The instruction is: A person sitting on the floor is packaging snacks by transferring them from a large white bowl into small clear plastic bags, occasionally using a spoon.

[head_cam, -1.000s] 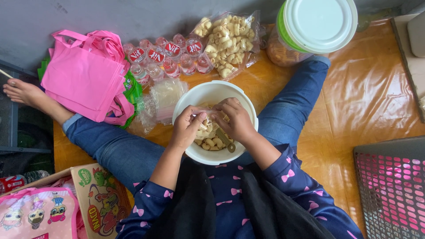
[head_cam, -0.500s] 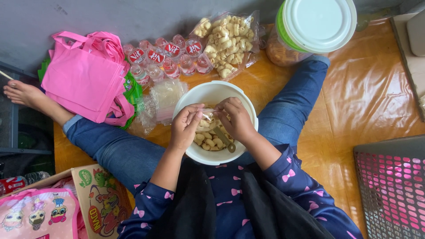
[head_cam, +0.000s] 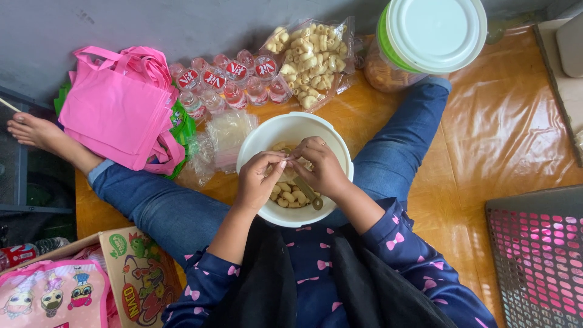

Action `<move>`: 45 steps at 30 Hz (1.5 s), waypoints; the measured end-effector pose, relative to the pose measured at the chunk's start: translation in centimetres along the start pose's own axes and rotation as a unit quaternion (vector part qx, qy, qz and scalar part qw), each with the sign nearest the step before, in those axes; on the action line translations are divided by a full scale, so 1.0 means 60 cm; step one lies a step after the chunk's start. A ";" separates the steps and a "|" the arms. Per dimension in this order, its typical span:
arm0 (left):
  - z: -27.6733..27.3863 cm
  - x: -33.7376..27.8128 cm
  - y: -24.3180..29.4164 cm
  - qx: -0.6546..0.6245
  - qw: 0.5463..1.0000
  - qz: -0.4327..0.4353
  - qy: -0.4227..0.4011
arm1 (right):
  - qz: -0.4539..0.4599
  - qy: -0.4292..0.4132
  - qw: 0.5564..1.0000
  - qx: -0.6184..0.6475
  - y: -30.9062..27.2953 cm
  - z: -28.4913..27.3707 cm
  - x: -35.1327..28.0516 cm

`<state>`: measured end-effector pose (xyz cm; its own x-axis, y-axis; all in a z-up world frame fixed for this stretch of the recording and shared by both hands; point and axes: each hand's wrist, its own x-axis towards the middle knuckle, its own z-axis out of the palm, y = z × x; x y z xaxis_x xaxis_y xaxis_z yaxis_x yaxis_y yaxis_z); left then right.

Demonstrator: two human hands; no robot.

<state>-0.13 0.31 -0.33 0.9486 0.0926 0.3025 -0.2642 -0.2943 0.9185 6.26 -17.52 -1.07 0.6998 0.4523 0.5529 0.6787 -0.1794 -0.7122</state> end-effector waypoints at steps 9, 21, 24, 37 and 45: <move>-0.003 0.002 0.009 -0.011 1.000 0.012 0.000 | 0.018 -0.030 0.999 0.015 0.015 0.004 -0.011; -0.013 -0.021 -0.002 -0.126 0.991 -0.009 0.035 | -0.094 -0.010 0.982 -0.165 -0.018 -0.013 0.001; -0.017 -0.032 -0.008 -0.131 0.990 -0.008 0.045 | -0.122 0.007 0.970 -0.212 -0.021 -0.014 -0.003; -0.021 -0.053 0.003 -0.296 0.949 -0.087 0.063 | -0.066 -0.066 0.990 -0.101 -0.001 -0.057 -0.019; -0.035 -0.045 0.004 -0.137 0.984 -0.069 0.086 | 0.118 -0.007 0.968 0.220 0.067 -0.103 0.016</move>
<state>-3.15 1.98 -0.37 0.9416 0.2796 0.1876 -0.1949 -0.0018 0.9808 11.04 -23.22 -0.73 0.8186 0.4559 0.3493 0.3378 0.1097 -0.9348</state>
